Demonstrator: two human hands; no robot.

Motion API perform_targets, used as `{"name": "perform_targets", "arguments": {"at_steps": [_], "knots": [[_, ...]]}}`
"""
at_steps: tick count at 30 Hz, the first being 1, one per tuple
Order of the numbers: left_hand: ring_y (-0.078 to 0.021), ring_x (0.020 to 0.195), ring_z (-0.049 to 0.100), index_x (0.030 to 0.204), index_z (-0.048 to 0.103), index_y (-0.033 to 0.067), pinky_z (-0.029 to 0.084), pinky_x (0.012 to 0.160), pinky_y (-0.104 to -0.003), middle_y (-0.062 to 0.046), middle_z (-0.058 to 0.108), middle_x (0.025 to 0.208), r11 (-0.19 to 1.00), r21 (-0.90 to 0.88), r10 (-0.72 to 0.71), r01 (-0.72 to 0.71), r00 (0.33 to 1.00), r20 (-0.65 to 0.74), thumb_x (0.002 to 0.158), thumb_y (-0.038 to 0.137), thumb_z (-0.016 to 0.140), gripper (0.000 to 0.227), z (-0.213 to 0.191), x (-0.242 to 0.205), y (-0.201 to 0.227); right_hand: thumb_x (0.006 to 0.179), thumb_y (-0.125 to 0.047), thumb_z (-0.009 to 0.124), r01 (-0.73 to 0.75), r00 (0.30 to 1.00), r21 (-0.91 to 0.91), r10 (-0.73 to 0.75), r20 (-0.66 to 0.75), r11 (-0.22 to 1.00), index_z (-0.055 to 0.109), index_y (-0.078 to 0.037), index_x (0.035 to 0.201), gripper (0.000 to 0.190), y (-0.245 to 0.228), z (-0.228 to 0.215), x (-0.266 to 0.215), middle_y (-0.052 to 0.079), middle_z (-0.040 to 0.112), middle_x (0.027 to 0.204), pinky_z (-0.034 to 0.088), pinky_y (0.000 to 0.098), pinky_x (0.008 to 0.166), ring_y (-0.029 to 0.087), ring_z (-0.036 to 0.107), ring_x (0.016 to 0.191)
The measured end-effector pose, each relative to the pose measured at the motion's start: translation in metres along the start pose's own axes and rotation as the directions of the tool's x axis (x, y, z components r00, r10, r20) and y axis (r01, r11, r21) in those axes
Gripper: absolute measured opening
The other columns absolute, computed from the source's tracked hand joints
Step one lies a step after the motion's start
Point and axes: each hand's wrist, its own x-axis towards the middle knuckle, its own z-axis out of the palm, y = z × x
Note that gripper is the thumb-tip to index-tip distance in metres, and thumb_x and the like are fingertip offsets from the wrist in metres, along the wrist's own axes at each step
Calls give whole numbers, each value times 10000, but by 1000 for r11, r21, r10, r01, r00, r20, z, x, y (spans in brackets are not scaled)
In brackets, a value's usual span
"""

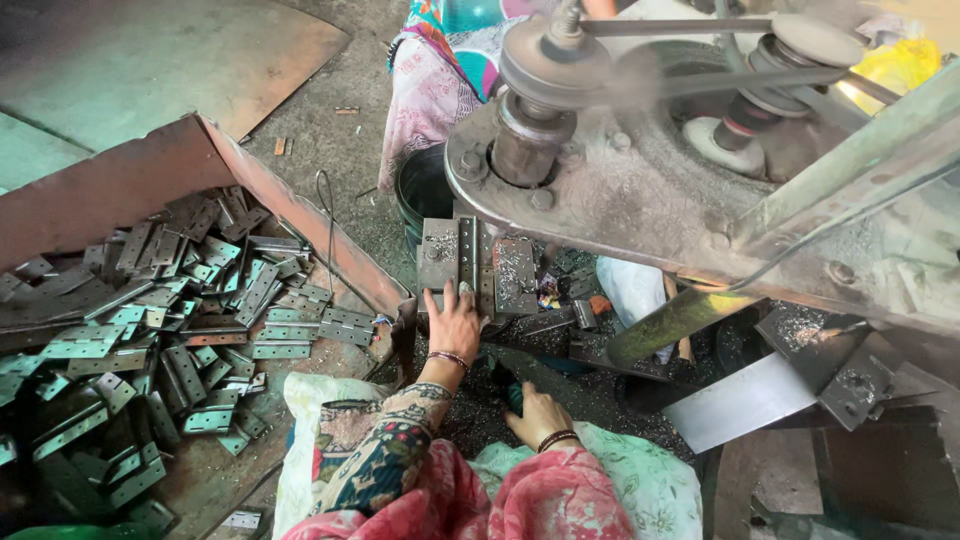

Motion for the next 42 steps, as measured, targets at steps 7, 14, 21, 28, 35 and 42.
{"name": "perform_targets", "arguments": {"at_steps": [7,14,21,28,35,42], "knots": [[-387,1484,289,1157,750,143,146,1146,-760,-78,551,1435,1000,-15,-24,24,1000,1,1005,282,477,342,-14,15,5,828,-338,758,-28,998,35,30,-54,999,505,-104,1291,577,22,35,14,240,736,1027,575,529,872,432,713,988],[-361,1523,218,1283,688,134,132,1165,-745,-53,488,1513,997,-74,-22,26,998,52,1056,379,399,442,-7,23,-3,849,-360,750,70,960,99,-39,-279,993,485,-113,1356,622,53,116,17,228,744,906,622,499,714,401,761,817],[-366,1471,255,1348,644,134,149,1138,-751,-30,509,1477,997,-80,-23,10,987,-160,975,301,439,457,19,15,-14,830,-321,764,2,990,31,2,-141,1000,442,-90,1417,708,45,75,27,258,733,942,612,508,760,435,736,870],[-346,1496,283,1318,661,125,186,1167,-695,-24,541,1478,993,-115,-44,35,996,-73,995,233,457,398,15,41,-14,776,-315,787,128,962,81,-104,-254,988,464,-64,1367,718,42,85,24,288,734,923,606,527,774,463,725,868],[-359,1487,298,1415,634,129,184,1166,-709,-17,579,1416,994,-97,-62,42,976,-210,990,227,459,470,15,31,-19,823,-339,785,22,967,136,13,-254,990,494,-124,1345,635,45,120,10,271,730,926,593,552,748,467,717,887],[-378,1498,234,1391,617,165,120,1159,-751,-11,539,1471,994,-62,-89,86,995,-46,983,215,468,436,10,63,-22,840,-329,769,15,994,-3,-15,-109,1000,448,-85,1405,694,42,63,23,230,737,949,639,479,746,385,763,859]]}}
